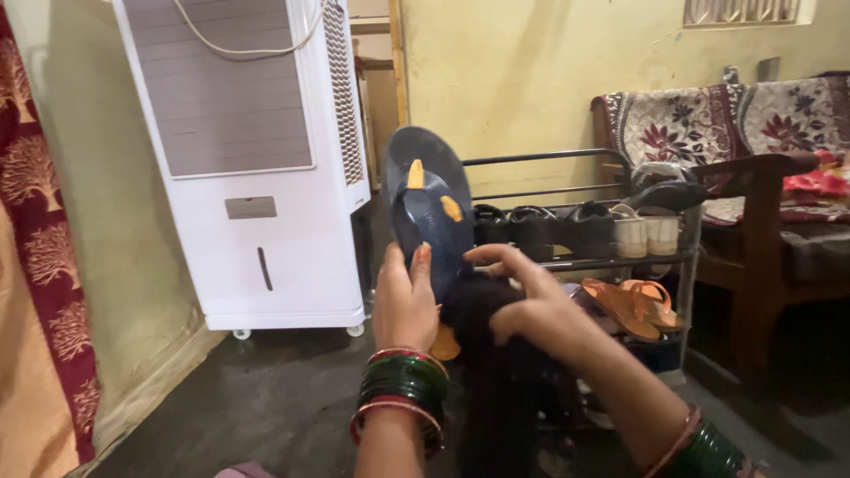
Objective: The person cleans footwear by wiping flip-flops and sandals with a cloth by hand.
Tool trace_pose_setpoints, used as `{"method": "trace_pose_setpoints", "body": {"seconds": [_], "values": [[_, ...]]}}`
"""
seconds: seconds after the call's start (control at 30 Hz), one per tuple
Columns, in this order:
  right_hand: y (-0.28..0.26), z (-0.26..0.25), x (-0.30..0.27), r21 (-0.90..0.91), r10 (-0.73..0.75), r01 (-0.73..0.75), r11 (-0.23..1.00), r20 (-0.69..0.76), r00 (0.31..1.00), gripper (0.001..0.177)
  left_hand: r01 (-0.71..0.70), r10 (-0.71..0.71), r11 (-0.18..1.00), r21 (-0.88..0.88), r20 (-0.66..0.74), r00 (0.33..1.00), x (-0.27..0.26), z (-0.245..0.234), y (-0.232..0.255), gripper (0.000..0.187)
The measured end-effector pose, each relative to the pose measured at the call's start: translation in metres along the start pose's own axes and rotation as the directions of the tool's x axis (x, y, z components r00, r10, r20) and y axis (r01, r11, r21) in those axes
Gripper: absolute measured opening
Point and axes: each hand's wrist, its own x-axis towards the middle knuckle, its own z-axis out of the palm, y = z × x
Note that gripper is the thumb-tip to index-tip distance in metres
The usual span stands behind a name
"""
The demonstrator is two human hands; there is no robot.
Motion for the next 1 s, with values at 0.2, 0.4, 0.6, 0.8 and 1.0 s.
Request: {"method": "trace_pose_setpoints", "body": {"seconds": [0.2, 0.4, 0.6, 0.8, 1.0], "values": [[0.002, 0.014, -0.012, 0.187, 0.118, -0.099, 0.977, -0.096, 0.988, 0.133, -0.001, 0.006, 0.999, -0.036, 0.137, 0.991, -0.009, -0.006, 0.007, 0.042], [0.059, 0.012, -0.027, 0.403, 0.194, -0.111, 0.908, -0.173, 0.966, 0.122, -0.204, 0.203, 0.979, -0.012, 0.190, 0.961, -0.011, -0.008, 0.009, 0.045], [0.069, -0.004, -0.024, 0.447, 0.181, -0.121, 0.886, -0.095, 0.979, 0.109, -0.169, 0.154, 0.985, 0.039, 0.254, 0.955, -0.015, -0.010, 0.014, 0.057], [-0.010, 0.000, -0.025, 0.050, 0.109, -0.103, 0.993, -0.133, 0.985, 0.099, -0.188, 0.216, 0.972, -0.143, 0.214, 0.953, -0.019, 0.002, 0.021, 0.072], [-0.039, -0.009, -0.028, -0.349, -0.009, 0.001, 0.937, -0.022, 1.000, 0.098, -0.046, 0.087, 0.947, -0.319, 0.116, 0.989, -0.025, 0.019, 0.029, 0.079]]}}
